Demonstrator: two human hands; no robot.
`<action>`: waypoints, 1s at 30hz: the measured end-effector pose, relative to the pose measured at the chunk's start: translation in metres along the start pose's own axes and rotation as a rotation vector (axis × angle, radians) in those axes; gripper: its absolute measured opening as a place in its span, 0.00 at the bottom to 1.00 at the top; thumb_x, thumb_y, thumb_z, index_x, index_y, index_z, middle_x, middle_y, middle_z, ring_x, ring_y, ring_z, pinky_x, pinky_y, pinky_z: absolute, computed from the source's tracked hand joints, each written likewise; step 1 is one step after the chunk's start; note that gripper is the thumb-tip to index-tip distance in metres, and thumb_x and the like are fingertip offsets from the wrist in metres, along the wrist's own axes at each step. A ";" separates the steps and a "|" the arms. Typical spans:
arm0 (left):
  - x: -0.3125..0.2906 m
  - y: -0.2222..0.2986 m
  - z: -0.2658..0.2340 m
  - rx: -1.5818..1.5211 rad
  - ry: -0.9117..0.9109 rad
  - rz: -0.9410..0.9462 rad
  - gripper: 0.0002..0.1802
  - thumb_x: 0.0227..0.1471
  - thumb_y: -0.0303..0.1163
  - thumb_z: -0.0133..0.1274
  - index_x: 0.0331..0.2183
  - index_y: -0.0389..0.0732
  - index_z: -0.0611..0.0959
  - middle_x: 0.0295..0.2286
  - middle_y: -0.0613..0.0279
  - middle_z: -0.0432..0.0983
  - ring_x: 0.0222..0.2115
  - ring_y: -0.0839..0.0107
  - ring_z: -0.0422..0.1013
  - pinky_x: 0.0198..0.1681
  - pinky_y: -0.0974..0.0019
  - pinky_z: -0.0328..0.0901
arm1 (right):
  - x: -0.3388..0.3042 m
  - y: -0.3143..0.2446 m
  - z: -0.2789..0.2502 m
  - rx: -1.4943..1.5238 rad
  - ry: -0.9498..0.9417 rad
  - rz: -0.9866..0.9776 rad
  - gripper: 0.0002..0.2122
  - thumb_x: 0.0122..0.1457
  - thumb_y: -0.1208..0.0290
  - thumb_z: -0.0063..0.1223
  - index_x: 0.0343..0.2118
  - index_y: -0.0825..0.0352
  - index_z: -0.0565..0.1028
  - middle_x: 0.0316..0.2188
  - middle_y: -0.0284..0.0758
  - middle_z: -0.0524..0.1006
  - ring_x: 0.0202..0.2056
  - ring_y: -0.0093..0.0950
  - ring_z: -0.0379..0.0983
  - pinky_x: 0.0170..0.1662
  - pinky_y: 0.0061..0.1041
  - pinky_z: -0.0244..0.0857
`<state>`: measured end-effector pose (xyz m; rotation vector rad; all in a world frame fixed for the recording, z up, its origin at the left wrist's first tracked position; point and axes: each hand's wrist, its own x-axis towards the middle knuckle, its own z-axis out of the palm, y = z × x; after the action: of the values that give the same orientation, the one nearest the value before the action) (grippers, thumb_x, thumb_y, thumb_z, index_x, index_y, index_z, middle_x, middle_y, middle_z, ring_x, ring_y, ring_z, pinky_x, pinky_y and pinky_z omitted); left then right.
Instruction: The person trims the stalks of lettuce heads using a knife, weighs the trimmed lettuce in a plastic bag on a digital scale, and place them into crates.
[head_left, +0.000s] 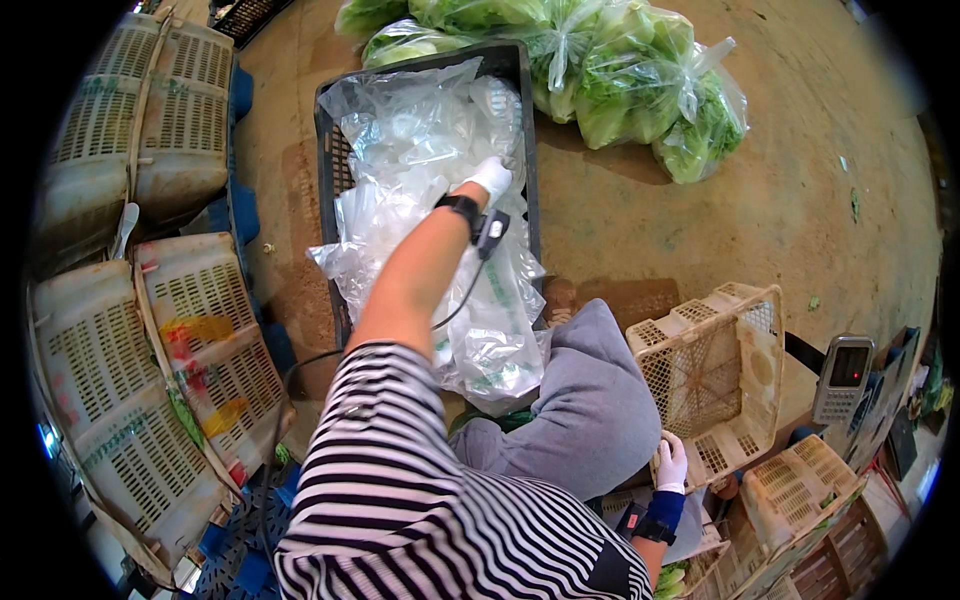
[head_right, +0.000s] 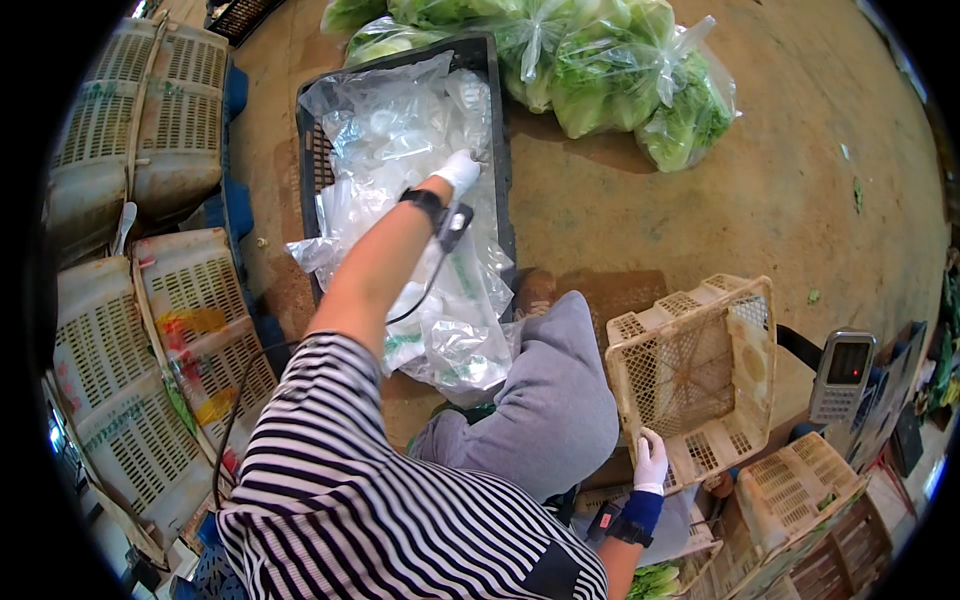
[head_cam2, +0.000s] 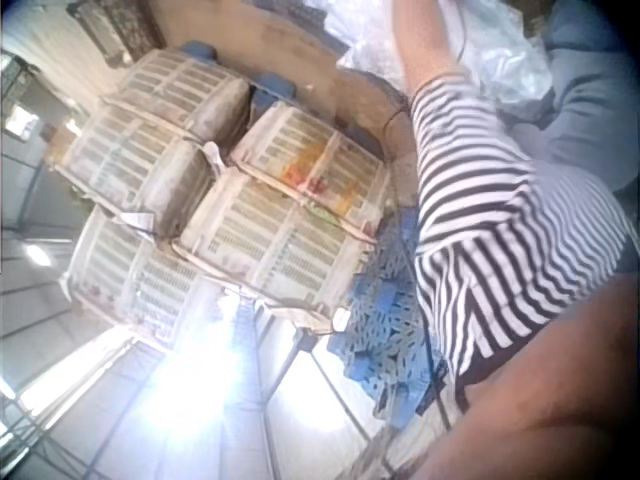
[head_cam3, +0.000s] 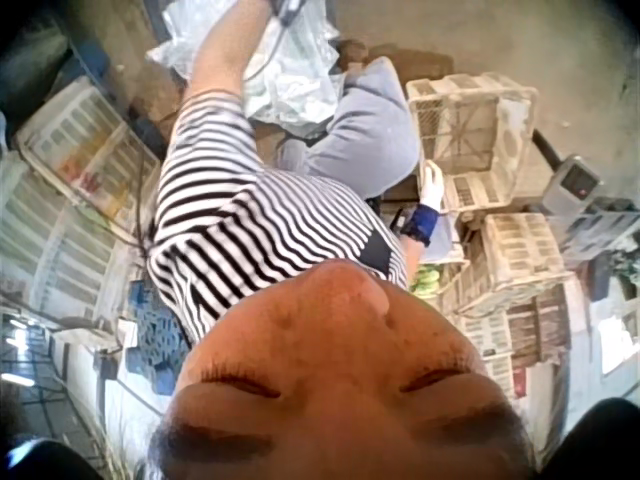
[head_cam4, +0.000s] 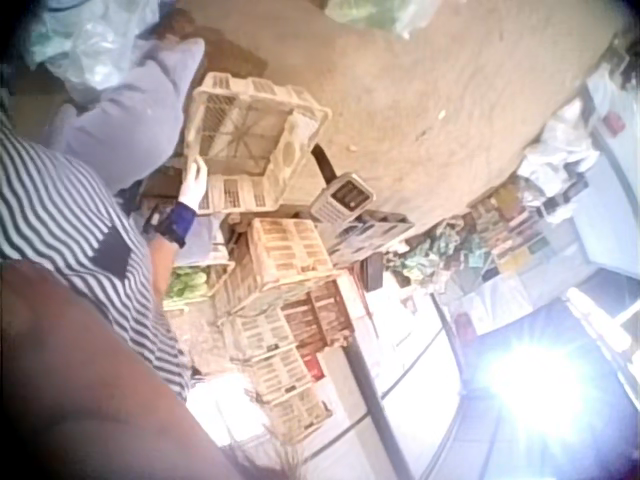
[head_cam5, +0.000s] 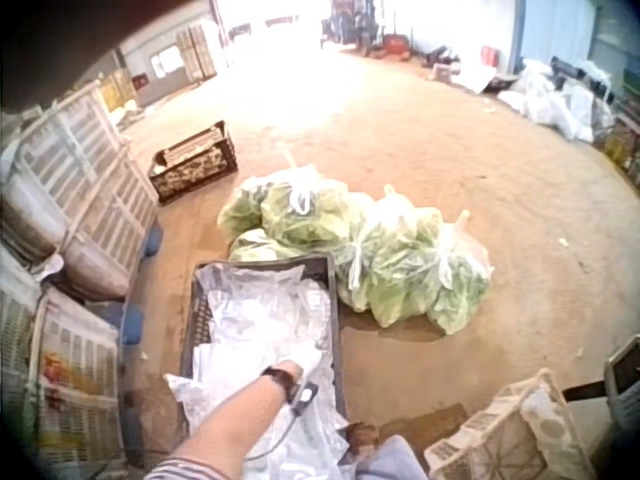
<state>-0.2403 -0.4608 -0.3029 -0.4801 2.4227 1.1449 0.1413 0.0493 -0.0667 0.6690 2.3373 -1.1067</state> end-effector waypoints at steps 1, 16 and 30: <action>0.012 0.016 0.013 0.203 -0.023 -0.117 0.18 0.47 0.30 0.47 0.43 0.38 0.76 0.40 0.49 0.73 0.42 0.50 0.69 0.46 0.63 0.63 | -0.006 0.002 0.000 -0.019 0.000 0.041 0.10 0.56 0.75 0.45 0.40 0.71 0.72 0.39 0.38 0.74 0.42 0.27 0.69 0.49 0.24 0.60; 0.016 0.006 -0.009 0.475 -0.129 -0.395 0.20 0.46 0.37 0.51 0.42 0.41 0.78 0.44 0.52 0.71 0.45 0.56 0.68 0.46 0.57 0.64 | -0.010 0.040 -0.003 0.094 0.004 0.196 0.10 0.56 0.75 0.45 0.41 0.71 0.72 0.40 0.37 0.73 0.43 0.27 0.68 0.49 0.24 0.60; -0.195 0.072 -0.162 -0.609 0.508 0.146 0.15 0.43 0.24 0.53 0.37 0.32 0.76 0.28 0.64 0.74 0.27 0.75 0.71 0.33 0.73 0.66 | -0.009 0.039 0.000 0.138 -0.004 0.056 0.10 0.57 0.76 0.45 0.41 0.71 0.71 0.38 0.35 0.74 0.39 0.23 0.70 0.45 0.21 0.63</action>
<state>-0.1431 -0.5195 -0.0650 -0.8758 2.5008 2.0491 0.1718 0.0692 -0.0838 0.7766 2.2398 -1.2506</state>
